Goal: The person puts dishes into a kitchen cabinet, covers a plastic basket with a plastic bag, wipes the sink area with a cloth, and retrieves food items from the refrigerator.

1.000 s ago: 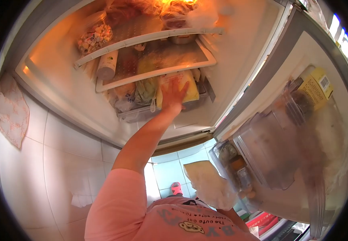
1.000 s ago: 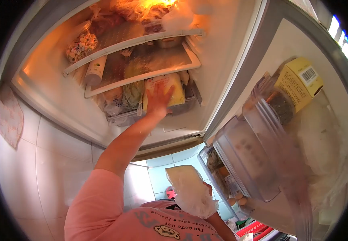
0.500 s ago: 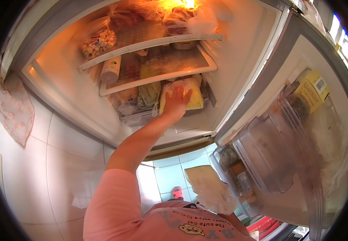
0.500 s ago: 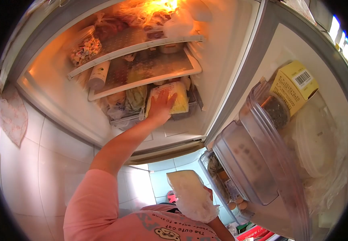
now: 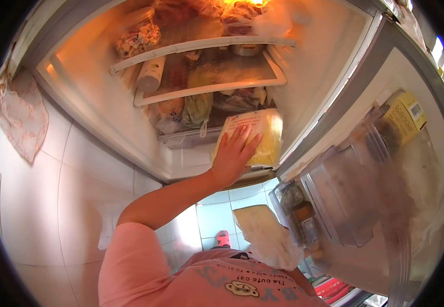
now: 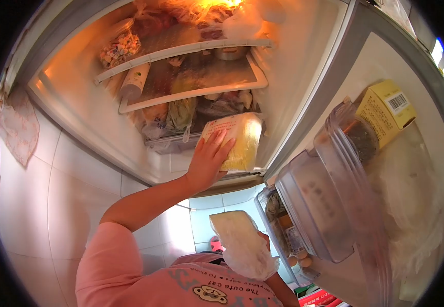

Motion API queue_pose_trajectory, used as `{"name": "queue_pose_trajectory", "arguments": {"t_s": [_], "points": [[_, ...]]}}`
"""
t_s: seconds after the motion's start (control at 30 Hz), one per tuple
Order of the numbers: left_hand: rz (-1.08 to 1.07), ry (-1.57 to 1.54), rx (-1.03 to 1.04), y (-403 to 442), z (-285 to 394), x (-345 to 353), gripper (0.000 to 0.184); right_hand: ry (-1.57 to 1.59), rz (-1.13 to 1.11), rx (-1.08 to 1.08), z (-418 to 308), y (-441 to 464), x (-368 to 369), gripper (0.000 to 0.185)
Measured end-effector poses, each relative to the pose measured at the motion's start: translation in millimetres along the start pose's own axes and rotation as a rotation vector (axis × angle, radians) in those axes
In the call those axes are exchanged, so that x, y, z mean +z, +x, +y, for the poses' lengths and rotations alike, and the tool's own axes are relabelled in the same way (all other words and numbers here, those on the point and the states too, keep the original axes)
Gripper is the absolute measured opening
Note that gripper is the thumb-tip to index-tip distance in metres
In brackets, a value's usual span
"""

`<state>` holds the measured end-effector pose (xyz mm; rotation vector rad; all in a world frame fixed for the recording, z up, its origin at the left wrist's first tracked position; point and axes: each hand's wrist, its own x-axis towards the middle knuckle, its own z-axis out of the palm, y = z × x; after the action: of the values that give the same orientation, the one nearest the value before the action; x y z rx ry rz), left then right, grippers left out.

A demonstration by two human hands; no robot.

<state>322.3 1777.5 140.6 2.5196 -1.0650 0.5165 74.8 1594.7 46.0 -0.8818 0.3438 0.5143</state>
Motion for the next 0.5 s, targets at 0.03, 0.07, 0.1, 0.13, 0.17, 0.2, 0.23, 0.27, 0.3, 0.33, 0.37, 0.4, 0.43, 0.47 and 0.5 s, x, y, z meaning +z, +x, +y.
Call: {"name": "queue_pose_trajectory", "arguments": {"t_s": [0.03, 0.07, 0.1, 0.13, 0.17, 0.2, 0.23, 0.27, 0.3, 0.33, 0.37, 0.4, 0.43, 0.47, 0.5], "points": [[0.039, 0.008, 0.003, 0.2, 5.9, -13.6, 0.095, -0.006, -0.003, 0.003, 0.1, 0.4, -0.5, 0.056], [0.077, 0.016, 0.005, 0.1, 11.3, -26.5, 0.094, -0.010, -0.005, 0.008, -0.2, 0.5, -0.6, 0.056], [0.076, 0.017, -0.003, 2.3, 14.3, -39.2, 0.094, -0.017, -0.011, 0.012, -0.2, 0.2, -0.2, 0.056], [0.123, 0.098, 0.007, 8.5, 13.1, -52.1, 0.093, -0.021, -0.015, 0.017, -0.6, 0.5, -0.1, 0.056], [0.169, 0.178, 0.016, 14.2, 9.8, -62.4, 0.091, -0.022, -0.021, 0.022, -0.6, 0.2, -0.7, 0.056], [0.167, 0.181, 0.008, 19.2, 2.5, -70.0, 0.091, -0.029, -0.026, 0.024, -1.5, 1.1, -1.0, 0.057], [0.177, 0.266, 0.007, 24.8, -6.9, -77.2, 0.093, -0.026, -0.030, 0.029, -1.1, -1.3, -2.3, 0.057], [0.186, 0.350, 0.010, 29.2, -11.2, -84.0, 0.094, -0.027, -0.034, 0.030, -0.9, -1.8, -2.0, 0.057], [0.177, 0.289, -0.016, 33.6, -7.6, -93.5, 0.094, -0.032, -0.036, 0.028, 0.0, -1.0, -1.9, 0.057], [0.175, 0.291, -0.017, 37.8, -7.9, -98.0, 0.094, -0.032, -0.038, 0.029, 0.5, -0.8, -1.9, 0.057], [0.149, 0.296, -0.012, 40.4, -8.3, -100.8, 0.093, -0.033, -0.039, 0.031, 1.1, -2.1, -0.8, 0.058], [0.128, 0.303, -0.003, 44.6, -8.8, -103.1, 0.093, -0.031, -0.041, 0.030, 0.3, -2.4, -1.2, 0.058], [0.129, 0.300, 0.000, 48.1, -10.0, -106.1, 0.093, -0.039, -0.039, 0.024, -0.7, -2.9, -1.0, 0.058], [0.108, 0.314, 0.014, 49.8, -11.6, -108.9, 0.092, -0.037, -0.040, 0.026, -0.7, -4.8, -1.3, 0.058], [0.085, 0.326, 0.030, 51.4, -12.6, -111.5, 0.092, -0.044, -0.036, 0.016, -1.2, -4.8, -0.8, 0.058]]}}
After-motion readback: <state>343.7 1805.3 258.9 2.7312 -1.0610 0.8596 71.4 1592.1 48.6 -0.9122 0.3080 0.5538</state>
